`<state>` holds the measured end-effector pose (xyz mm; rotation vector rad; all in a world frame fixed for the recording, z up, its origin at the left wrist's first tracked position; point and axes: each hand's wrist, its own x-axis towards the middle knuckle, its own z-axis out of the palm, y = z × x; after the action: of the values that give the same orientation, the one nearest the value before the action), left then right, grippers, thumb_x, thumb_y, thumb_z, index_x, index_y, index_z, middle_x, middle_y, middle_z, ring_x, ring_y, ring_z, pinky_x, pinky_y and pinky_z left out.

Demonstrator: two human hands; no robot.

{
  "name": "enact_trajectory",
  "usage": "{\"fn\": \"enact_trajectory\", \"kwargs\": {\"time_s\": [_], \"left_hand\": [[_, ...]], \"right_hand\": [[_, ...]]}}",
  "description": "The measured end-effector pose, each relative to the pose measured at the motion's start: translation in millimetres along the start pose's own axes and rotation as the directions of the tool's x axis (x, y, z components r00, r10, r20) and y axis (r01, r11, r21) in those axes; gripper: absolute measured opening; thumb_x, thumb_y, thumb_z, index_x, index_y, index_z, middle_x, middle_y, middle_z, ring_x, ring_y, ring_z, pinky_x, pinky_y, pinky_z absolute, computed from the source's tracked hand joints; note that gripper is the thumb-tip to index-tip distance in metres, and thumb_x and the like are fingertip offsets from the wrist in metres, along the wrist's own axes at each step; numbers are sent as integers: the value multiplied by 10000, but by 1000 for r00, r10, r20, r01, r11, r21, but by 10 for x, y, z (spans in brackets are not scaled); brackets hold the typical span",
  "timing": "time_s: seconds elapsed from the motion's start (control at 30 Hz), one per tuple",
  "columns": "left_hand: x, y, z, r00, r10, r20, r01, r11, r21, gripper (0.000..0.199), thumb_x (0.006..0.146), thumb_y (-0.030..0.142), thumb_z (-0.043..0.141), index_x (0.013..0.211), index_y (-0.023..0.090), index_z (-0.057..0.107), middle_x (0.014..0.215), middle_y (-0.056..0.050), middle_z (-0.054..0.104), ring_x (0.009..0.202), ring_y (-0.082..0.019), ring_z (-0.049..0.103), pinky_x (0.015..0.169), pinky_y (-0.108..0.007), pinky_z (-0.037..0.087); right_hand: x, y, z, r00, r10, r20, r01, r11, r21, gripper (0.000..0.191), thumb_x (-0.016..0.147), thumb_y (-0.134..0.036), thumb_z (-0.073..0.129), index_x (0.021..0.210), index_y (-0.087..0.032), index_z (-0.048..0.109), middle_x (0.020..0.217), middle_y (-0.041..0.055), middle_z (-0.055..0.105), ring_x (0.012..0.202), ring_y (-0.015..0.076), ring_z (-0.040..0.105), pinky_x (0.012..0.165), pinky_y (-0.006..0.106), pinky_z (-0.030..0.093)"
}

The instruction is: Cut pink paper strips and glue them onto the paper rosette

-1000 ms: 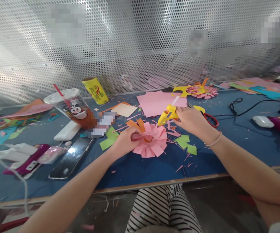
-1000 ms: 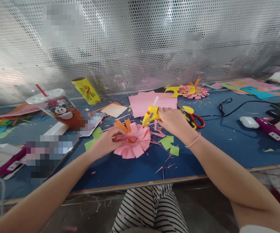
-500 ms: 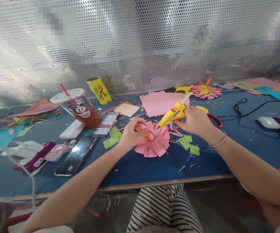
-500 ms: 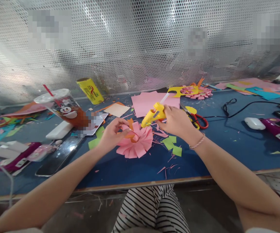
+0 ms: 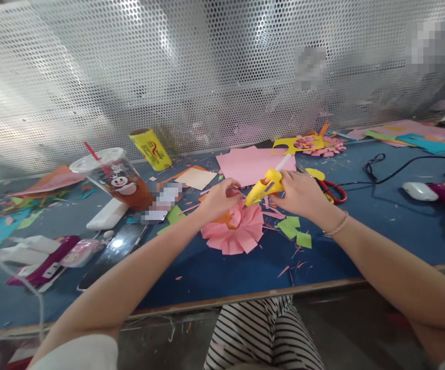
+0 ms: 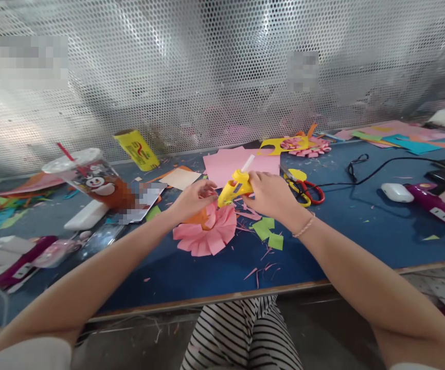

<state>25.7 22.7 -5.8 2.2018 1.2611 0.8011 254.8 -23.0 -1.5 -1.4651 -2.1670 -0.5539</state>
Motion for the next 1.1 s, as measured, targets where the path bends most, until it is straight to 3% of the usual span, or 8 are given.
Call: {"fn": "enact_trajectory", "kwargs": {"time_s": [0.17,0.3,0.5,0.77,1.1], "left_hand": [[-22,-52,58,998,-61,-28,52,968,-245,262,670,250,638,895,157,541,945,-62,621,878,-165,596,791,-331,476],[-80,-41,37,996,-94,2,90,942,-322,235,674,243,631,871,150,546,911,-55,623,878,-162,597,827,-349,474],[-122,-75,-58,997,-58,44,67,963,-260,209,672,185,577,876,144,598,920,-61,651,879,-163,608,837,-348,477],[-154,27,-231,998,-4,66,3,1000,3,301,653,95,506,904,161,658,915,-47,664,766,-129,595,757,-301,491],[-173,61,-234,997,1,77,-4,1000,27,278,666,109,521,898,170,661,925,-41,669,765,-122,604,763,-288,494]], "right_hand": [[-6,-25,30,1000,-25,-16,25,1000,-13,303,776,-393,499,927,-131,514,813,107,630,736,216,572,620,297,331],[-21,-62,51,998,-60,3,60,998,-23,298,786,-382,500,940,-127,515,832,107,631,739,213,572,616,298,331],[-51,-132,85,990,-122,66,123,992,-22,266,809,-322,502,974,-114,511,863,122,640,757,216,584,619,300,341],[-63,-189,105,975,-178,130,183,983,-27,229,851,-283,461,978,-97,501,792,121,635,707,212,592,611,299,345],[-52,-48,67,957,-241,162,252,967,-51,189,851,-239,470,977,-103,507,792,111,638,679,207,589,575,297,339]]}}
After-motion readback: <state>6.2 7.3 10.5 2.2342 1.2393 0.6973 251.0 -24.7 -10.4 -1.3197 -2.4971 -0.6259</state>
